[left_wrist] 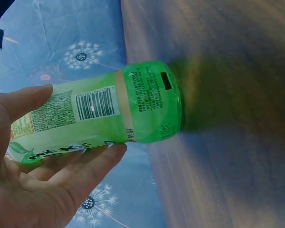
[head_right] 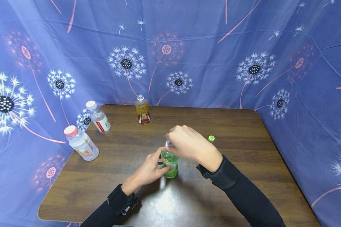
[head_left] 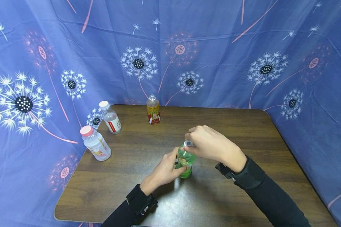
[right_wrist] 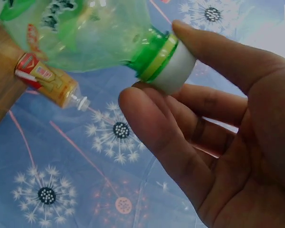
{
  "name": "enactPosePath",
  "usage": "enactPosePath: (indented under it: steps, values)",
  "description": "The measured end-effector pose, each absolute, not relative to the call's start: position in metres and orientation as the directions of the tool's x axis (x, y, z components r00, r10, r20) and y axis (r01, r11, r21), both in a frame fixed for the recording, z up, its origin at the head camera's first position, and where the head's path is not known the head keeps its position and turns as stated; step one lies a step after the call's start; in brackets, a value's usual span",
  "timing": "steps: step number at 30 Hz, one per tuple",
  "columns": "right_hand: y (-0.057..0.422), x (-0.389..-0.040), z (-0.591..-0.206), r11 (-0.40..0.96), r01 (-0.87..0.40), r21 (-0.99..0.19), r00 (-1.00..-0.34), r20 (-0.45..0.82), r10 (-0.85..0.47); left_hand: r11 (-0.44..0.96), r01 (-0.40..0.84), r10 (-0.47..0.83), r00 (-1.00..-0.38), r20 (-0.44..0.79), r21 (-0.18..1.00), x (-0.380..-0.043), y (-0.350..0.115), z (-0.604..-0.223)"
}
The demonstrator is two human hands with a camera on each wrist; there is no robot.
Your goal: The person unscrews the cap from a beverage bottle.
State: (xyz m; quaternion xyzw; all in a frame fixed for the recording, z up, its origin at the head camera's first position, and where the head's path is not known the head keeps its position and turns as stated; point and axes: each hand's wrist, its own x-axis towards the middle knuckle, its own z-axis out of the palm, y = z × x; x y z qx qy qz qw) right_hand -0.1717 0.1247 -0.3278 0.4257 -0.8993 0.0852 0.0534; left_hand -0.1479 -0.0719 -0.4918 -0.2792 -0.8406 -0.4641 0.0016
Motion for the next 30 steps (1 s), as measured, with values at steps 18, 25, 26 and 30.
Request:
enactPosePath:
  steps: [18, 25, 26, 30]
  values:
    - [0.198, -0.188, -0.348, 0.786, -0.585, -0.2, -0.809, 0.08, -0.582, 0.494, 0.284, 0.101, -0.957, 0.27, 0.822, -0.191, -0.136, -0.46]
    - [0.232, -0.194, -0.362, 0.84, -0.484, -0.248, -0.867, 0.002, -0.499, 0.573, 0.185, -0.029, -0.969, 0.245, 0.798, -0.209, -0.173, -0.46]
    - [0.237, -0.195, -0.365, 0.843, -0.474, -0.255, -0.871, -0.008, -0.492, 0.581, 0.167, -0.047, -0.97, 0.238, 0.797, -0.211, -0.177, -0.46]
    - [0.257, -0.199, -0.376, 0.858, -0.431, -0.281, -0.885, -0.054, -0.462, 0.608, 0.103, -0.114, -0.97, 0.215, 0.787, -0.216, -0.191, -0.463]
